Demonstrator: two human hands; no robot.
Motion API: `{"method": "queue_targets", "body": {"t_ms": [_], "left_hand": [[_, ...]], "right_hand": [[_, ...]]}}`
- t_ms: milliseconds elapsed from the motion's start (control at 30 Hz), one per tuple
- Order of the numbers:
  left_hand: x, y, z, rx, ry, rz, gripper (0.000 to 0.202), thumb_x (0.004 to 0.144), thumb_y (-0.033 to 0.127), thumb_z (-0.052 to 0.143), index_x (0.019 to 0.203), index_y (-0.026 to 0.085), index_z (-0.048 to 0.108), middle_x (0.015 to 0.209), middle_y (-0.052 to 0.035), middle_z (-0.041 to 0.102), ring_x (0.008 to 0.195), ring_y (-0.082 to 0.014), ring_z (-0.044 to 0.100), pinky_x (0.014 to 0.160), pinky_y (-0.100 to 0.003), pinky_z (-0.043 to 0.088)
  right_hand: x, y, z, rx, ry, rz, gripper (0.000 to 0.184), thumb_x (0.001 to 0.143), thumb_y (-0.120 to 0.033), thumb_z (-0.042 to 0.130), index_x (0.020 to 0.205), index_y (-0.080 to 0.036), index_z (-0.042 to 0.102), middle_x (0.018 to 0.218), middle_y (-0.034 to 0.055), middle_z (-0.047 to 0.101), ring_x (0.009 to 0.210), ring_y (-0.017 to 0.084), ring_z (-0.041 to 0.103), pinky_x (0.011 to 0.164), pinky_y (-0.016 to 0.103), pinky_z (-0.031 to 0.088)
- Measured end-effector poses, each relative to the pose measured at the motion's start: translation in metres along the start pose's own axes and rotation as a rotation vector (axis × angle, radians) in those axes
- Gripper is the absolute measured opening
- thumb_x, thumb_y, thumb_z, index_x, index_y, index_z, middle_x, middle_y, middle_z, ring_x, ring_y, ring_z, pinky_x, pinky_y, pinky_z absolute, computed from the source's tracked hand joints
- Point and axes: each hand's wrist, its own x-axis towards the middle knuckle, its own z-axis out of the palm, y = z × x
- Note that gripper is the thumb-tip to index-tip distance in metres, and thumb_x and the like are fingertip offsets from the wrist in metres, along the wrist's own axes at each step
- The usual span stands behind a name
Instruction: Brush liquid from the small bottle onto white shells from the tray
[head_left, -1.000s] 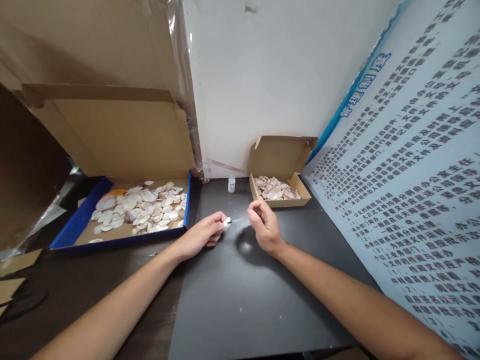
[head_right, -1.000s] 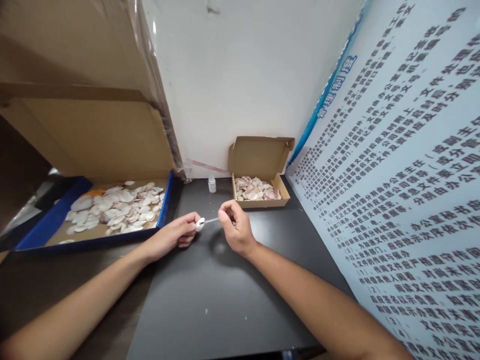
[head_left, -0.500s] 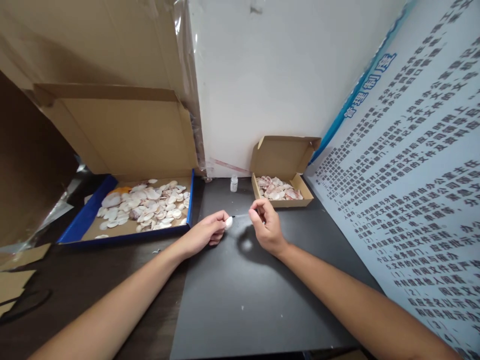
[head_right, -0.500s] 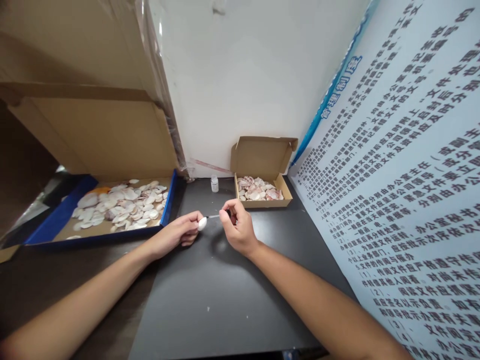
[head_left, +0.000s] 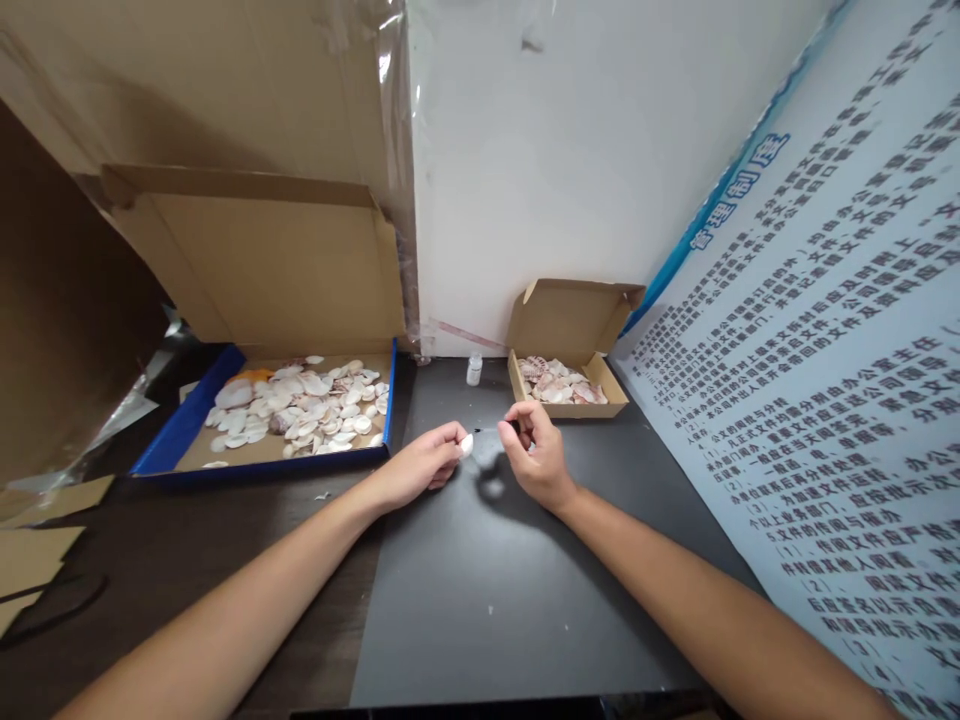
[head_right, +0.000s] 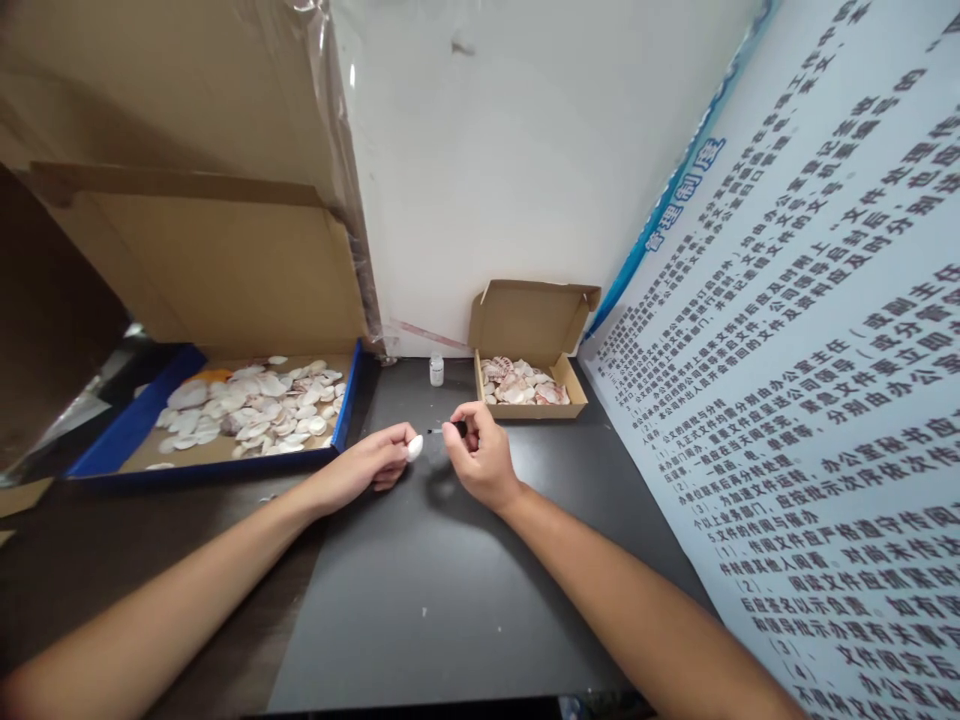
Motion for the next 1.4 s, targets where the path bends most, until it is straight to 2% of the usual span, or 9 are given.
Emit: {"method": "queue_targets", "body": {"t_ms": [67,200,333,433,533,833,967,1067,1400], "left_hand": [[0.0004,-0.0012,0.0,-0.003,0.0,0.01,0.024,0.076,0.036,0.055,0.08,0.02,0.037,0.056,0.0102,0.025,0.047,-0.0028,0.021,0.045,-0.018,0.017],[0.0021,-0.0047,-0.0011,0.012,-0.001,0.047,0.026,0.078,0.039,0.056,0.08,0.02,0.039,0.058,0.0102,0.027,0.046,-0.0025,0.022,0.044,-0.017,0.019],[0.0033,-0.0065,-0.0018,0.03,-0.006,0.064,0.028,0.079,0.041,0.057,0.08,0.02,0.04,0.058,0.01,0.028,0.046,-0.0025,0.023,0.043,-0.017,0.021],[0.0027,-0.0057,-0.0016,0.042,-0.005,0.062,0.027,0.08,0.042,0.056,0.08,0.02,0.04,0.057,0.0101,0.027,0.045,-0.0026,0.023,0.043,-0.017,0.021],[0.0018,-0.0045,-0.0012,0.065,-0.002,0.067,0.028,0.08,0.042,0.056,0.08,0.019,0.041,0.057,0.0098,0.029,0.045,-0.0027,0.025,0.043,-0.017,0.022],[0.0015,-0.0037,-0.0012,0.097,-0.008,0.073,0.025,0.079,0.038,0.057,0.078,0.019,0.042,0.056,0.0097,0.029,0.045,-0.0029,0.027,0.043,-0.017,0.024],[0.0018,-0.0044,-0.002,0.111,-0.006,0.082,0.023,0.079,0.037,0.056,0.077,0.019,0.043,0.054,0.0095,0.032,0.044,-0.0033,0.031,0.044,-0.017,0.026],[0.0021,-0.0054,-0.0027,0.112,-0.004,0.089,0.022,0.079,0.036,0.055,0.077,0.019,0.043,0.052,0.0095,0.033,0.044,-0.0038,0.032,0.044,-0.017,0.026],[0.0039,-0.0082,-0.0033,0.021,0.009,0.102,0.02,0.076,0.032,0.057,0.077,0.019,0.042,0.053,0.0104,0.033,0.041,-0.0029,0.033,0.04,-0.015,0.032]], "right_hand": [[0.0001,0.0,-0.0003,0.031,-0.012,-0.002,0.005,0.09,-0.025,0.05,0.089,-0.021,0.049,0.062,-0.0055,0.038,0.052,0.01,0.035,0.05,0.023,0.03],[-0.0003,-0.002,-0.0011,-0.02,-0.017,-0.002,0.007,0.087,-0.025,0.054,0.086,-0.021,0.049,0.058,-0.0071,0.034,0.048,0.009,0.03,0.047,0.023,0.026],[-0.0004,-0.0041,-0.0018,-0.02,-0.031,-0.027,0.005,0.089,-0.025,0.051,0.086,-0.02,0.049,0.061,-0.0057,0.038,0.05,0.01,0.034,0.049,0.023,0.029],[-0.0005,-0.0046,-0.0025,-0.068,-0.016,-0.015,0.008,0.087,-0.026,0.055,0.085,-0.021,0.049,0.059,-0.0067,0.034,0.049,0.01,0.032,0.047,0.024,0.028],[-0.0002,-0.0042,-0.0038,-0.051,-0.019,-0.011,0.008,0.088,-0.027,0.052,0.085,-0.021,0.049,0.06,-0.0058,0.037,0.05,0.01,0.034,0.048,0.024,0.03],[0.0022,-0.0026,-0.0059,-0.022,-0.054,0.007,0.009,0.09,-0.028,0.051,0.085,-0.02,0.049,0.061,-0.0051,0.039,0.052,0.011,0.036,0.051,0.024,0.031],[0.0016,-0.0031,-0.0053,-0.068,-0.008,0.024,0.012,0.091,-0.03,0.05,0.084,-0.02,0.049,0.061,-0.0053,0.039,0.051,0.01,0.035,0.05,0.024,0.03],[0.0005,-0.004,-0.0047,-0.072,-0.057,-0.001,0.011,0.091,-0.029,0.049,0.085,-0.02,0.05,0.062,-0.0046,0.041,0.052,0.01,0.037,0.051,0.024,0.032],[0.0018,-0.0037,-0.0052,-0.11,-0.044,-0.018,0.009,0.09,-0.028,0.051,0.084,-0.021,0.05,0.059,-0.0059,0.038,0.05,0.01,0.035,0.049,0.023,0.031]]}}
